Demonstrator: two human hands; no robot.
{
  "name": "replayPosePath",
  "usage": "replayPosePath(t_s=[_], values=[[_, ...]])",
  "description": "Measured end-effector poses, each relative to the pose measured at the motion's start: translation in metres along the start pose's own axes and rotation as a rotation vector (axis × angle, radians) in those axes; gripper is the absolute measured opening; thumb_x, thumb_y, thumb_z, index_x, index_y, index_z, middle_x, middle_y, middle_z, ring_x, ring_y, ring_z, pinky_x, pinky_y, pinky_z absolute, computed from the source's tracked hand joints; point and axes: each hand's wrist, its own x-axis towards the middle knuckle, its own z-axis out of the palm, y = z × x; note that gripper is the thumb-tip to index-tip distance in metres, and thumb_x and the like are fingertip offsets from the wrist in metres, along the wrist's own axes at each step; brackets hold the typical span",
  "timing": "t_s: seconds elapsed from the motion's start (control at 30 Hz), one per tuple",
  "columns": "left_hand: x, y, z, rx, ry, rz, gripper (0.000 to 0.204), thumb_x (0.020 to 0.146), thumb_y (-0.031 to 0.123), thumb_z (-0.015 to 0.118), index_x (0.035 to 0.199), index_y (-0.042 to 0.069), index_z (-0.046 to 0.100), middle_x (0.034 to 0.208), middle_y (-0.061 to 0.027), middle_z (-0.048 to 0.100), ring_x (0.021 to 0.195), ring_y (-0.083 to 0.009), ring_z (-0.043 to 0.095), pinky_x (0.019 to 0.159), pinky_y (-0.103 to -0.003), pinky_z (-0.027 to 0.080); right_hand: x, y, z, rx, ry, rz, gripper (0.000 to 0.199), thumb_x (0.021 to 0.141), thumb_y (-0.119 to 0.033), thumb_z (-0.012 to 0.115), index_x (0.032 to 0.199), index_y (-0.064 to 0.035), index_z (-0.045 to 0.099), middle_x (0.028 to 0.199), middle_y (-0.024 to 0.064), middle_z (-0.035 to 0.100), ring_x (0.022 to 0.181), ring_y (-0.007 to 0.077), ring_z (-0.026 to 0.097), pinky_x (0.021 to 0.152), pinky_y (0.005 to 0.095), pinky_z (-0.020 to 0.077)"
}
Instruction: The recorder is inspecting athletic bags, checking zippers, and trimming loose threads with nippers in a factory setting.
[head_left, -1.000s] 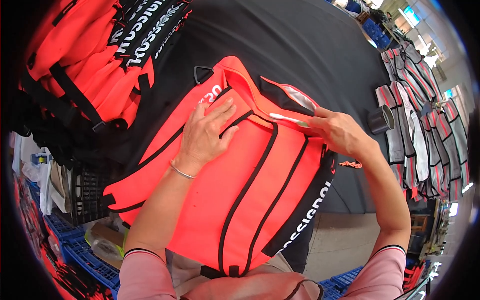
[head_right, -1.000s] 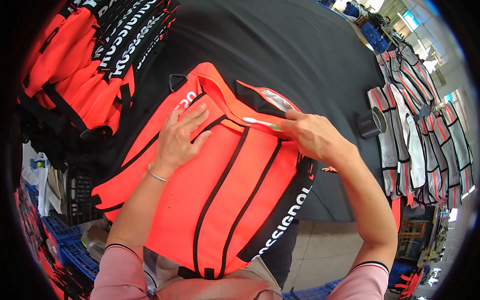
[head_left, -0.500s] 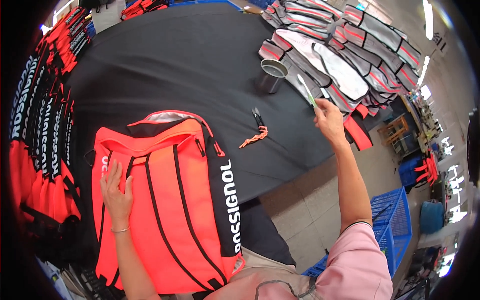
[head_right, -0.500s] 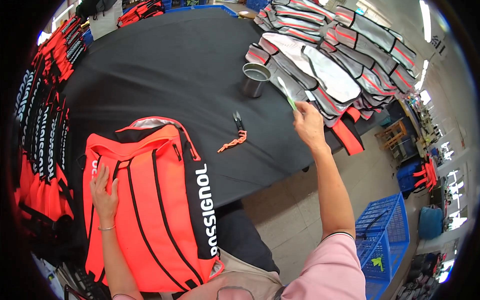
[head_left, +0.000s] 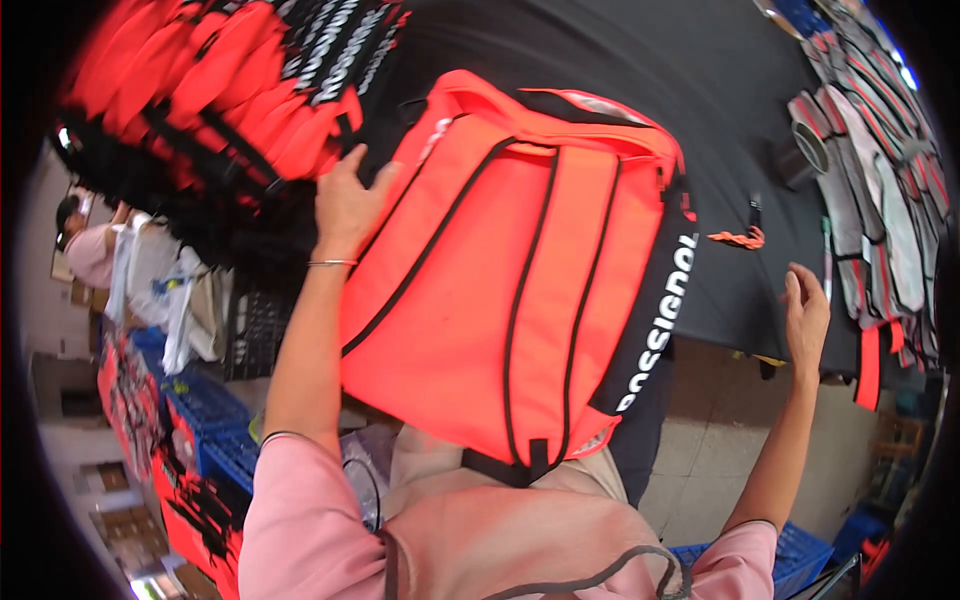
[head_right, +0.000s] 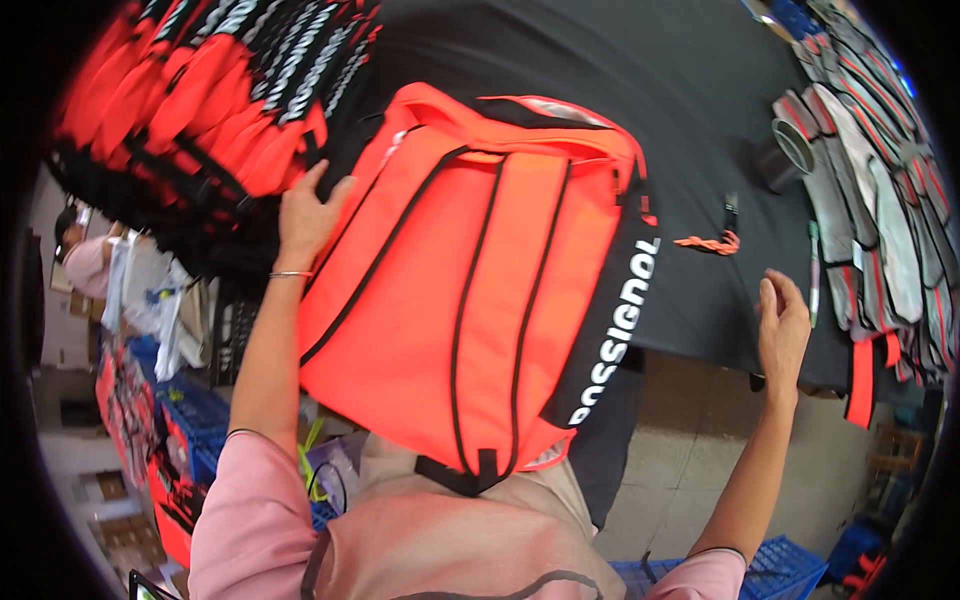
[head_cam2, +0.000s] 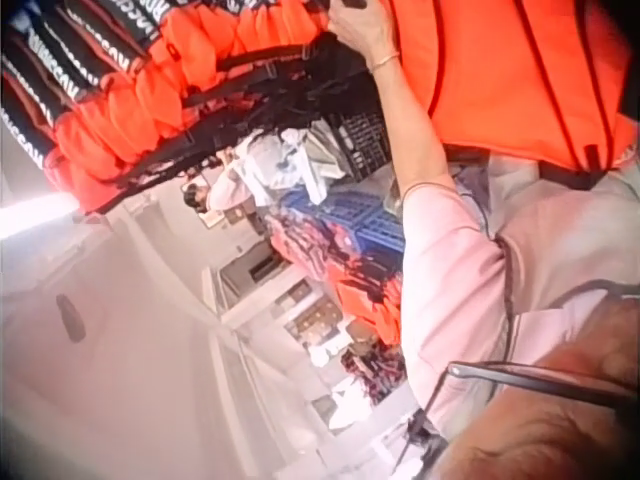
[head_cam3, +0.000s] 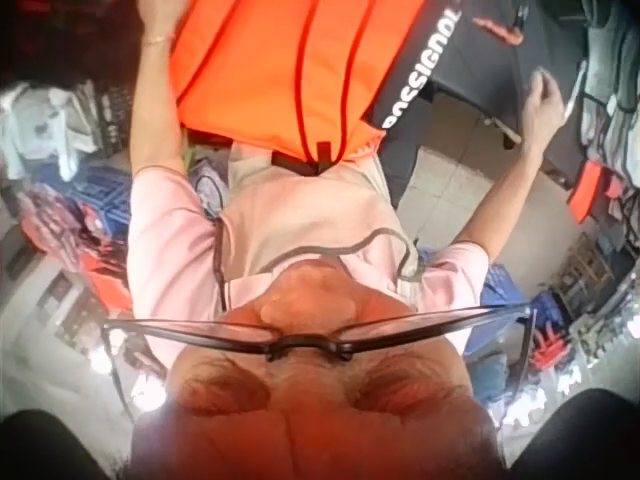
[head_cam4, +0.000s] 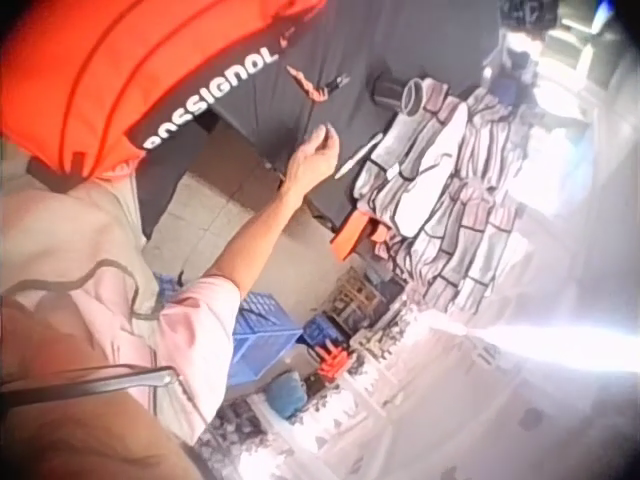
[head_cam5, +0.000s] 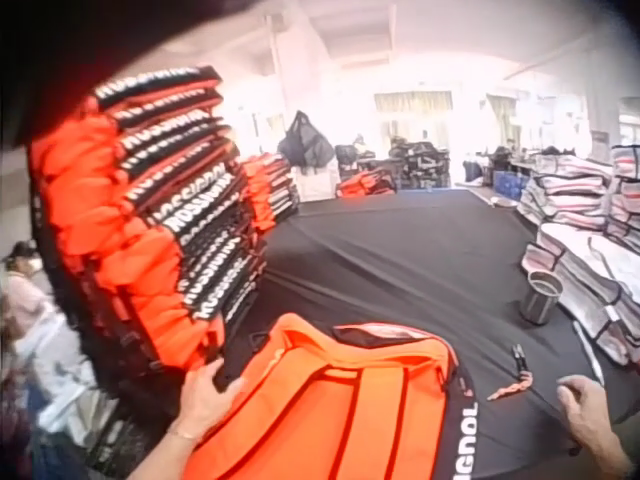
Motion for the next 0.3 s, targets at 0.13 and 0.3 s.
replayPosePath(t_s=[0.13, 0.3], values=[[-0.049, 0.002, 0.022, 0.013, -0.026, -0.15, 0.089, 0.082, 0.066, 0.063, 0.141, 0.002, 0.047, 0.122, -0.0253, 0.062, 0.117, -0.0424, 0.057, 0.097, -0.049, 0.047, -0.054, -0.063, 0.092, 0.155, -0.146, 0.067, 0.034, 0.097, -0.03, 0.06, 0.111, 0.0006, 0.063, 0.092, 0.0126, 0.065, 0.084, 0.0201, 0.063, 0.073, 0.0373, 0.0484], [-0.058, 0.019, -0.01, -0.22, -0.24, -0.348, 0.092, 0.083, 0.067, 0.061, 0.146, 0.003, 0.042, 0.139, -0.0262, 0.052, 0.13, -0.0393, 0.05, 0.104, -0.046, 0.043, -0.068, -0.062, 0.132, 0.255, -0.261, 0.058, 0.066, 0.087, -0.046, 0.071, 0.131, -0.0037, 0.047, 0.123, 0.0218, 0.057, 0.108, 0.0331, 0.058, 0.089, 0.044, 0.0447]])
